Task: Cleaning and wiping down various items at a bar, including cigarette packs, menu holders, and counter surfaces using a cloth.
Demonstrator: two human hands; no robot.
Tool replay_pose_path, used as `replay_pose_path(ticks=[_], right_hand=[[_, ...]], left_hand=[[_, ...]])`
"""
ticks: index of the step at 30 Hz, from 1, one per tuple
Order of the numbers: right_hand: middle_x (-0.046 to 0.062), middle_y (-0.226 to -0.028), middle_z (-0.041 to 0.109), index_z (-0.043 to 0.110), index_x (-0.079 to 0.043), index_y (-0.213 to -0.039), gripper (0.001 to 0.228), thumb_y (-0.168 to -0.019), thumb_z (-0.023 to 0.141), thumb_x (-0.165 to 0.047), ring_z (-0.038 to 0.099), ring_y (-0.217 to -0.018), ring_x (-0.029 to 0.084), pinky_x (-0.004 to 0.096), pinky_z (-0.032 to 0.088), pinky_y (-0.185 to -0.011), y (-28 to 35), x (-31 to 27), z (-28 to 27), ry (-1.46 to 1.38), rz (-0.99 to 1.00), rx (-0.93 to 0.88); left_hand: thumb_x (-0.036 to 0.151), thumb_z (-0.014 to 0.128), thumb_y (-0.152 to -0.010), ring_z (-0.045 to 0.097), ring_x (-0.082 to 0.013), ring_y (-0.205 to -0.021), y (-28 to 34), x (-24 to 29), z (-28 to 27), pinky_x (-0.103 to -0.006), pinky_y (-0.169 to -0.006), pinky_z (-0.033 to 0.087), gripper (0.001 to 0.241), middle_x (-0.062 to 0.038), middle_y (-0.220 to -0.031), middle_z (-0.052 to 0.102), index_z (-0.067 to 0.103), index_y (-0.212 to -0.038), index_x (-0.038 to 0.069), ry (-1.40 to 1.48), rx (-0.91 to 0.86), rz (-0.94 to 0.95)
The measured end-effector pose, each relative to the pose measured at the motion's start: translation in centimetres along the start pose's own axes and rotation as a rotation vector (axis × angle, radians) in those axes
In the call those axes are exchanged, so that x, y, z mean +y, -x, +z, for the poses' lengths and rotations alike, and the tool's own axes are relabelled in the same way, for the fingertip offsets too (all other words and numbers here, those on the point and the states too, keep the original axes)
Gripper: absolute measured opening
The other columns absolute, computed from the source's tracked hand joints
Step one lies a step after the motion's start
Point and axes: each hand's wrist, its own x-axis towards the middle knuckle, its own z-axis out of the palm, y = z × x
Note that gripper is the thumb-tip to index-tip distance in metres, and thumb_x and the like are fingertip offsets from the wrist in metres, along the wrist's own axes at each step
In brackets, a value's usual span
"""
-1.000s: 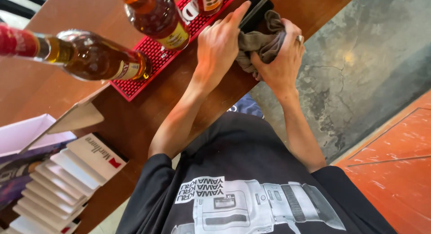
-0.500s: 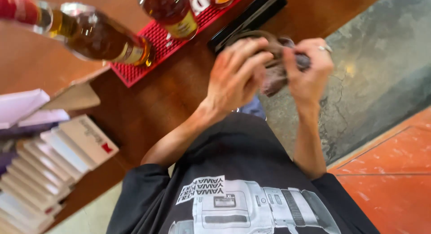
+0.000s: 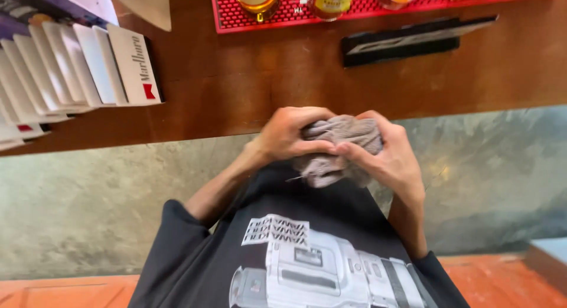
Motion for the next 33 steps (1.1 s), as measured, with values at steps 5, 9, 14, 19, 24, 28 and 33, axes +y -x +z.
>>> replay_pose_path(ticks=[5, 9, 14, 19, 24, 28, 33], right_hand=[[0.001, -0.082, 0.069, 0.065, -0.001, -0.102, 0.034, -0.089, 0.082, -0.027, 0.061, -0.076, 0.006, 0.024, 0.051, -0.068, -0.8, -1.5, -0.2, 0.051, -0.193, -0.058], [0.007, -0.074, 0.066, 0.067, -0.001, -0.087, 0.038, -0.08, 0.09, -0.03, 0.06, -0.067, 0.017, 0.033, 0.047, -0.065, -2.2, -3.1, 2.0, 0.334, -0.291, 0.142], [0.016, -0.124, 0.06, 0.068, -0.008, -0.122, 0.047, -0.089, 0.092, -0.03, 0.054, -0.116, 0.034, 0.046, 0.044, -0.097, -3.9, 1.3, 5.1, 0.724, -0.547, 0.235], [0.016, -0.152, 0.046, 0.058, -0.009, -0.146, 0.051, -0.1, 0.08, -0.017, 0.046, -0.142, 0.038, 0.046, 0.037, -0.123, -5.2, 5.6, 6.5, 0.569, -0.844, 0.013], [0.011, -0.14, 0.056, 0.063, -0.009, -0.136, 0.048, -0.093, 0.081, -0.021, 0.051, -0.127, 0.035, 0.052, 0.032, -0.117, -4.6, 7.7, 6.4, 0.713, -0.773, 0.046], [0.011, -0.133, 0.057, 0.065, -0.013, -0.119, 0.036, -0.09, 0.084, -0.022, 0.05, -0.125, 0.036, 0.049, 0.036, -0.111, -4.0, 8.5, 5.3, 0.676, -0.714, 0.129], [0.011, -0.14, 0.06, 0.061, -0.011, -0.115, 0.042, -0.079, 0.083, -0.007, 0.054, -0.127, 0.032, 0.045, 0.039, -0.107, -2.6, 8.8, 3.5, 0.53, -0.594, 0.092]], left_hand=[[0.027, 0.086, -0.092, 0.069, -0.029, -0.092, 2.0, 6.0, -4.3, -0.0366, -0.08, 0.055, 0.029, -0.009, -0.101, 0.071, 0.072, -0.11, 0.009, -0.404, 0.346, 0.059], [0.019, 0.091, -0.094, 0.063, -0.031, -0.116, 5.1, 6.0, -5.3, -0.0428, -0.099, 0.05, 0.031, -0.006, -0.118, 0.066, 0.07, -0.115, 0.012, -0.731, 0.668, 0.123], [0.018, 0.084, -0.1, 0.048, -0.0319, -0.137, 7.1, -1.2, -3.4, -0.0503, -0.115, 0.036, 0.038, -0.008, -0.144, 0.052, 0.064, -0.132, 0.015, -0.937, 0.736, -0.084], [0.028, 0.076, -0.1, 0.03, -0.0427, -0.146, 7.0, -6.2, 0.3, -0.0543, -0.119, 0.028, 0.045, -0.016, -0.156, 0.039, 0.059, -0.139, 0.013, -1.036, 0.717, -0.101], [0.04, 0.083, -0.089, 0.039, -0.0416, -0.132, 5.0, -5.2, 0.5, -0.0576, -0.106, 0.034, 0.048, -0.015, -0.137, 0.047, 0.06, -0.117, 0.009, -1.057, 0.63, -0.223], [0.031, 0.082, -0.083, 0.042, -0.0397, -0.125, 3.9, -5.5, 3.1, -0.0553, -0.103, 0.038, 0.042, -0.015, -0.128, 0.05, 0.058, -0.109, 0.006, -0.941, 0.526, -0.144], [0.018, 0.086, -0.08, 0.046, -0.0349, -0.125, 3.4, -3.4, 6.5, -0.0454, -0.111, 0.042, 0.044, -0.009, -0.129, 0.054, 0.058, -0.112, 0.007, -0.597, 0.525, 0.012]])
